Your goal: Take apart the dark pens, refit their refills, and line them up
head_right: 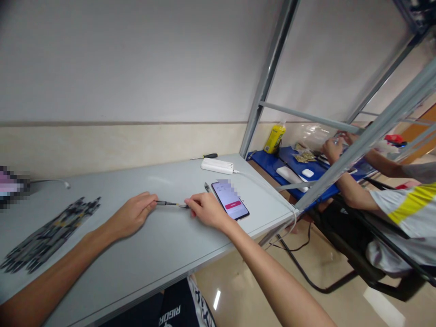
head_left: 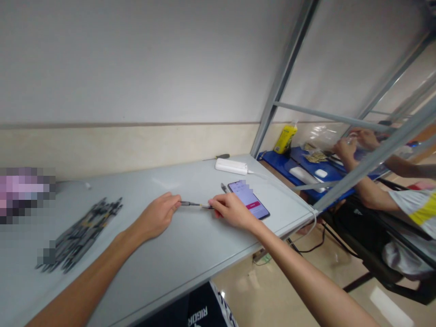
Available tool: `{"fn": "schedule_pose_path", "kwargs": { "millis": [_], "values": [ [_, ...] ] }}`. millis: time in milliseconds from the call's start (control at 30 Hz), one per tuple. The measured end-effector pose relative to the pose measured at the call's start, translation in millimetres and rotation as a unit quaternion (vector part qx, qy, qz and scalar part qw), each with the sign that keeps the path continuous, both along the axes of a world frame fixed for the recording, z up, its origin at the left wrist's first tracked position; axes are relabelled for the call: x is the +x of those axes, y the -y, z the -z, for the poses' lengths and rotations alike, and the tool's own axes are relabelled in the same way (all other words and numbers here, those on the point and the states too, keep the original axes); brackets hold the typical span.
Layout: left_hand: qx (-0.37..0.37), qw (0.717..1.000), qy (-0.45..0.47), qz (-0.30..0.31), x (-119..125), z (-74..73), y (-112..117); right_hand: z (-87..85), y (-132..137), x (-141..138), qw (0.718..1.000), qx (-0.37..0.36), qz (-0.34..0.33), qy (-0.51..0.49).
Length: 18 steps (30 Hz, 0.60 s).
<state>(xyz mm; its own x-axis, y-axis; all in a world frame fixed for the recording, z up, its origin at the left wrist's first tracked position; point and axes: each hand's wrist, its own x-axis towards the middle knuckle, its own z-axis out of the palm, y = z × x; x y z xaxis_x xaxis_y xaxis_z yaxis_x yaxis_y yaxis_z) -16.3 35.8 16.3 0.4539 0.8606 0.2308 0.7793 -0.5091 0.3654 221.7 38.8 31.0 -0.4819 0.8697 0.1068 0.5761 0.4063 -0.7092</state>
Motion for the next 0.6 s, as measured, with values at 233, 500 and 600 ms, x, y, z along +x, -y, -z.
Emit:
{"fn": "schedule_pose_path", "kwargs": {
  "millis": [233, 500, 600],
  "values": [
    [0.003, 1.000, 0.012, -0.009, 0.0, 1.3, -1.2, 0.2, -3.5, 3.7, 0.990, -0.070, 0.042, -0.118],
    [-0.012, 1.000, 0.014, -0.020, 1.8, 4.1, -1.9, 6.1, -5.1, 5.1, 0.968, -0.136, 0.065, -0.202],
    [-0.009, 0.999, 0.024, -0.027, 2.0, 4.2, -2.2, 9.7, -6.3, 4.2, 0.959, -0.179, 0.066, -0.207]
  ]
}}
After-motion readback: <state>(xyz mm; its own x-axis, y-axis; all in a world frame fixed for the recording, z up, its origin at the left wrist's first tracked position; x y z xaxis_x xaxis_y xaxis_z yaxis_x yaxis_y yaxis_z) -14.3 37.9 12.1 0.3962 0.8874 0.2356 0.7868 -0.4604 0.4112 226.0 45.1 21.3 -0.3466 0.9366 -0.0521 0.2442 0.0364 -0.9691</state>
